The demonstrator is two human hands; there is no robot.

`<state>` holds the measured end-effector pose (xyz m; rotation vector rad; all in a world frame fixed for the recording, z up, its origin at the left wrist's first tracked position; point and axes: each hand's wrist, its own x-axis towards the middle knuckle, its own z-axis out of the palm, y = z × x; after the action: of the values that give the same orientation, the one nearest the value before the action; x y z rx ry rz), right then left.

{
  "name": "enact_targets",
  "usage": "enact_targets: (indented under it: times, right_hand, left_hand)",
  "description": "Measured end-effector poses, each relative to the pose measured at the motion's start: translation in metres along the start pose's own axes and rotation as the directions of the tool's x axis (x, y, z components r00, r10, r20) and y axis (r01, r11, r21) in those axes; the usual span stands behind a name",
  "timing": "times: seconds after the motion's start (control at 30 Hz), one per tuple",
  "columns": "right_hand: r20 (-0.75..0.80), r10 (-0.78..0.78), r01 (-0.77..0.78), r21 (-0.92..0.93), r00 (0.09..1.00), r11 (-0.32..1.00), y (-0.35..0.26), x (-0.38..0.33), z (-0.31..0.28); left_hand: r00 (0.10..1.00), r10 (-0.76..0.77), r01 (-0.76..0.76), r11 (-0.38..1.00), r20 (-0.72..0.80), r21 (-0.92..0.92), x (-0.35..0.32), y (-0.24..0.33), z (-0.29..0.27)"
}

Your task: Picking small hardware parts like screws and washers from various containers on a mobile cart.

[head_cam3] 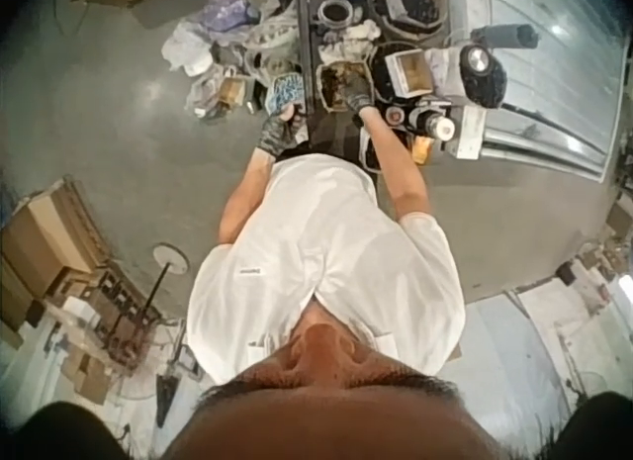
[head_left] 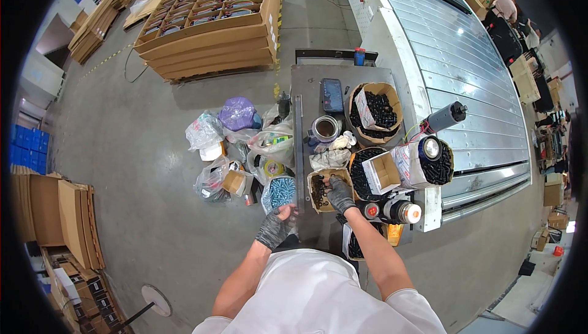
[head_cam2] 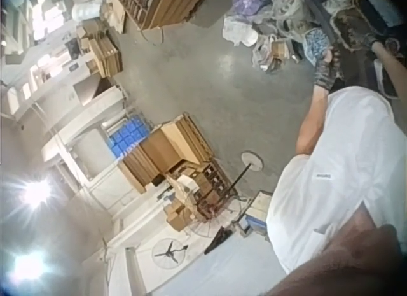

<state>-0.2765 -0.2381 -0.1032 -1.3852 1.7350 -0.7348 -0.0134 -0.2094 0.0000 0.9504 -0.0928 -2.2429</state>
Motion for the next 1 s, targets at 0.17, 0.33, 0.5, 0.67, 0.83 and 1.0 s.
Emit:
enact_targets:
  times: [0.17, 0.33, 0.5, 0.67, 0.83, 1.0]
  right_hand:
    - [0.015, -0.033, 0.036, -0.411, 0.999, 0.911, -0.014, 0.001, -0.007]
    - [-0.029, -0.045, 0.023, -0.532, 0.999, 0.846, -0.052, -0.002, 0.003]
    - [-0.033, -0.029, 0.009, -0.497, 0.999, 0.867, -0.027, 0.007, 0.009]
    - [-0.024, -0.068, 0.051, -0.427, 0.997, 0.903, -0.01, 0.01, 0.003]
    - [-0.049, -0.051, 0.048, -0.057, 0.998, 0.997, -0.011, -0.004, -0.022]
    - [0.281, 0.193, -0.339, 0.831, 0.94, 0.442, -0.078, -0.05, -0.06]
  left_hand:
    - [0.999, -0.008, 0.005, 0.998, -0.04, -0.062, -0.005, 0.001, -0.01]
    - [0.999, 0.013, -0.015, 0.998, -0.046, -0.061, -0.008, -0.003, -0.014]
    - [0.999, 0.013, -0.014, 1.0, -0.034, -0.028, -0.005, -0.003, -0.002]
    - [1.0, 0.015, -0.014, 1.0, -0.027, 0.011, -0.005, -0.003, -0.001]
    - [0.999, -0.025, 0.026, 0.999, -0.022, 0.036, 0.001, -0.004, 0.003]
    - [1.0, 0.001, -0.001, 1.0, -0.011, 0.031, 0.0, -0.003, 0.002]
